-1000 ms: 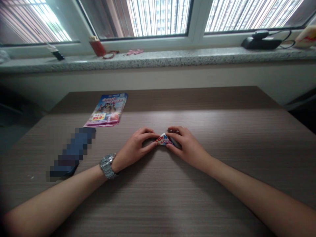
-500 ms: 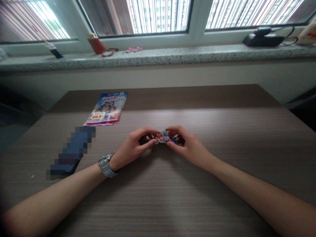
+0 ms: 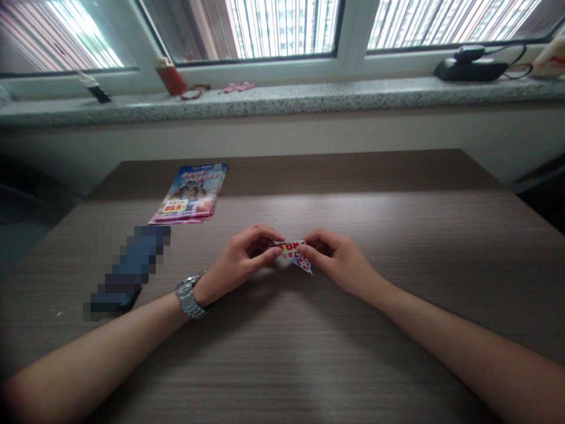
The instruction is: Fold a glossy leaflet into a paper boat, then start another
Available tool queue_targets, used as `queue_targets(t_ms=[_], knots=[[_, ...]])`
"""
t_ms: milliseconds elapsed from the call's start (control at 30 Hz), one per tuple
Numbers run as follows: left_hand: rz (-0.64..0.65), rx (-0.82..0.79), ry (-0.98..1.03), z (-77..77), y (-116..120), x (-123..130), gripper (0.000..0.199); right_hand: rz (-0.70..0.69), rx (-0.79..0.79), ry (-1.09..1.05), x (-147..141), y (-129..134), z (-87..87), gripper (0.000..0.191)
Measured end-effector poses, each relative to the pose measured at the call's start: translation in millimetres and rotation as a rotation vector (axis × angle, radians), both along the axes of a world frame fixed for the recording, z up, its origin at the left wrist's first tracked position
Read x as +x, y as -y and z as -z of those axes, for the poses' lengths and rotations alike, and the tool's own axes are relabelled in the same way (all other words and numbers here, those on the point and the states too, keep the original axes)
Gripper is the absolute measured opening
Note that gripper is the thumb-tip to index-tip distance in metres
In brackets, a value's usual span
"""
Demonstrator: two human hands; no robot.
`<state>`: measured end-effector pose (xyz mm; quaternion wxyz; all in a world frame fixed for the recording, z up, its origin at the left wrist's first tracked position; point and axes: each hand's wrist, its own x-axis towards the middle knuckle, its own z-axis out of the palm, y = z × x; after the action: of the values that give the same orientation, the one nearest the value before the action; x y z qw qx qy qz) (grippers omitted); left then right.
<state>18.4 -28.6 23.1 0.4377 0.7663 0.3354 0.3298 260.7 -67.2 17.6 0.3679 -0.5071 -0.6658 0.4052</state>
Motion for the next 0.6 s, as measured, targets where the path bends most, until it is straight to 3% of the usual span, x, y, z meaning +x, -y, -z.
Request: queue_targets(t_ms=[333,600], knots=[[0.024,-0.191,0.131,-0.5,-3.4,-0.7,0.019,0.026,-0.037,-0.051,0.7,0.1,-1.2,0.025],[0.031,-0.197,0.135,1.5,-4.9,-2.3,0.019,0.001,-0.027,-0.048,-0.8,2.5,0.7,0.025]])
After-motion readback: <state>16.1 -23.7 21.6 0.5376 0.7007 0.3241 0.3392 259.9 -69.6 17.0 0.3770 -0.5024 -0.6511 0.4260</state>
